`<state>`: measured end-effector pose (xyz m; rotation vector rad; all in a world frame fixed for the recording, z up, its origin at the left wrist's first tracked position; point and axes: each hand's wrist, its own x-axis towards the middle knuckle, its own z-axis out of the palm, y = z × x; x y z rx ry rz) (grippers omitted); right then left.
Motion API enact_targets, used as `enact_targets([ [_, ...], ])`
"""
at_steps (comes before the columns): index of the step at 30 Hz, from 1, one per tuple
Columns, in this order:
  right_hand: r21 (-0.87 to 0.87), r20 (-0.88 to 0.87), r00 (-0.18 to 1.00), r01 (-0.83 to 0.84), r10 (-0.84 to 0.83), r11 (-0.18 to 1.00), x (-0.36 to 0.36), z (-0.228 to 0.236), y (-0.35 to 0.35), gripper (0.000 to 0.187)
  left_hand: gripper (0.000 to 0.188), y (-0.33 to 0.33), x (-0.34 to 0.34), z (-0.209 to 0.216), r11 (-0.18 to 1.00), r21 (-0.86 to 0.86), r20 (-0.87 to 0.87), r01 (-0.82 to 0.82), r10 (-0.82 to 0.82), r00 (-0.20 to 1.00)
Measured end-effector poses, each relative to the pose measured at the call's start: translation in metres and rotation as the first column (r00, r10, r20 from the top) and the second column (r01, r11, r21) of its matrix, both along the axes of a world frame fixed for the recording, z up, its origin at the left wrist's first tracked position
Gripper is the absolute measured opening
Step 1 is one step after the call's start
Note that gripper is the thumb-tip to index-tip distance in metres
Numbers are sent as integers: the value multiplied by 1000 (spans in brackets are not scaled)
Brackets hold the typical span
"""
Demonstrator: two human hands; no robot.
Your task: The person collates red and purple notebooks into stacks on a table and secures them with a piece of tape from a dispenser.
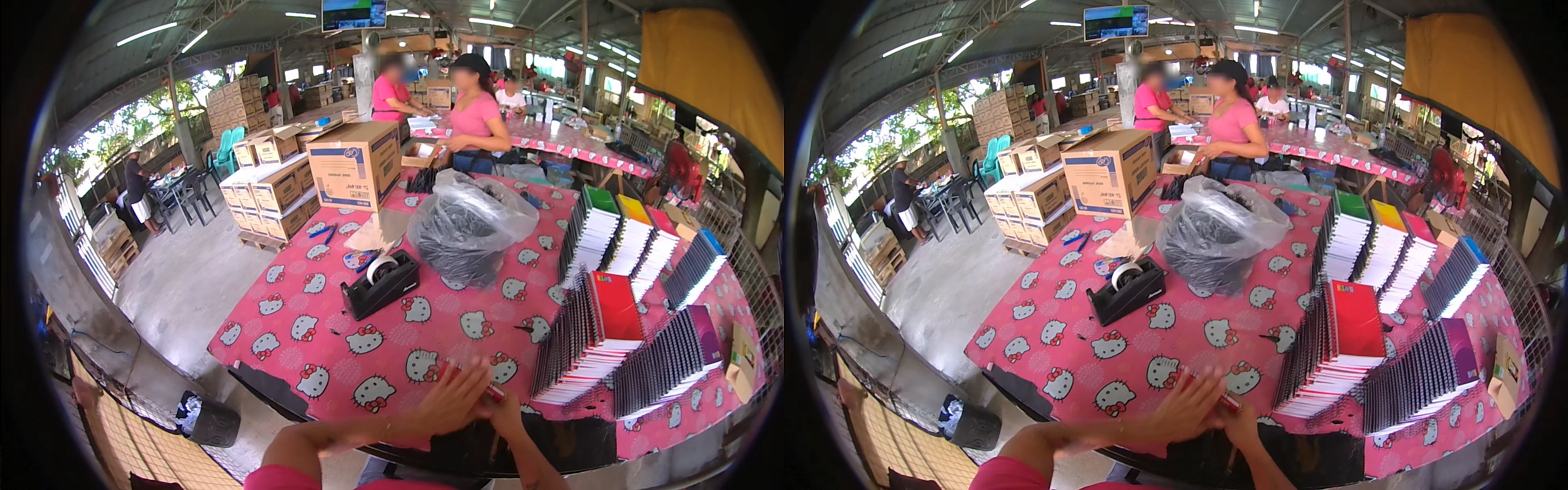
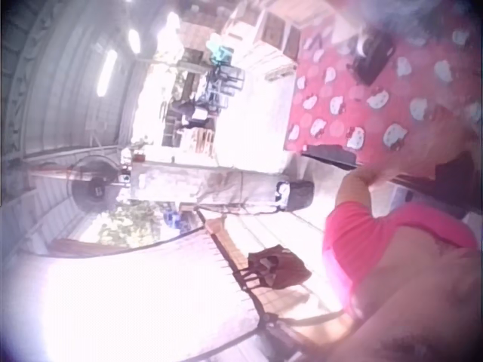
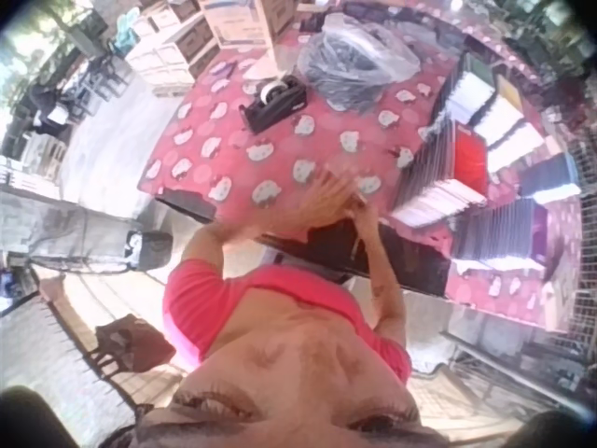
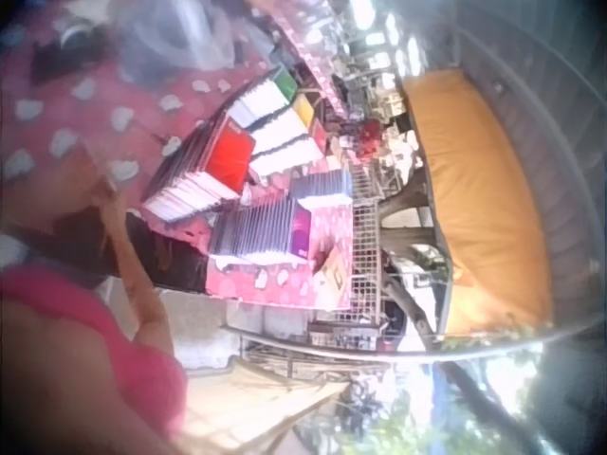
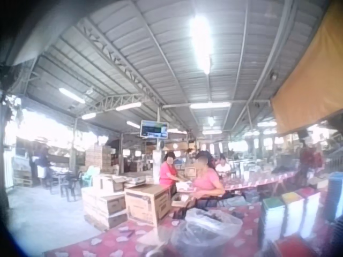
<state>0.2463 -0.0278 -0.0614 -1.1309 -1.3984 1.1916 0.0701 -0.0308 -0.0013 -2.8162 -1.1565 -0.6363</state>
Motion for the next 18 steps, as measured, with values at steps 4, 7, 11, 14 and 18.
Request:
enact_targets([
  [4,38,-24,998,53,-52,998,-1,16,6,21,83,-10,-6,-8,996,35,-19,88,-87,996],
  [7,71,-5,995,97,-97,993,10,17,8,22,78,-4,7,6,996,93,-86,-10,18,996],
  [11,79,109,993,29,-37,996,6,1,21,22,74,14,5,-3,1000,6,-2,1,-1,1000],
  [14,86,153,988,-4,-10,996,2,-6,22,21,66,13,-1,-29,996,94,64,12,-18,998],
  [18,69,203,979,-16,1,998,6,-13,25,21,60,47,-1,-9,990,89,67,107,-113,991],
])
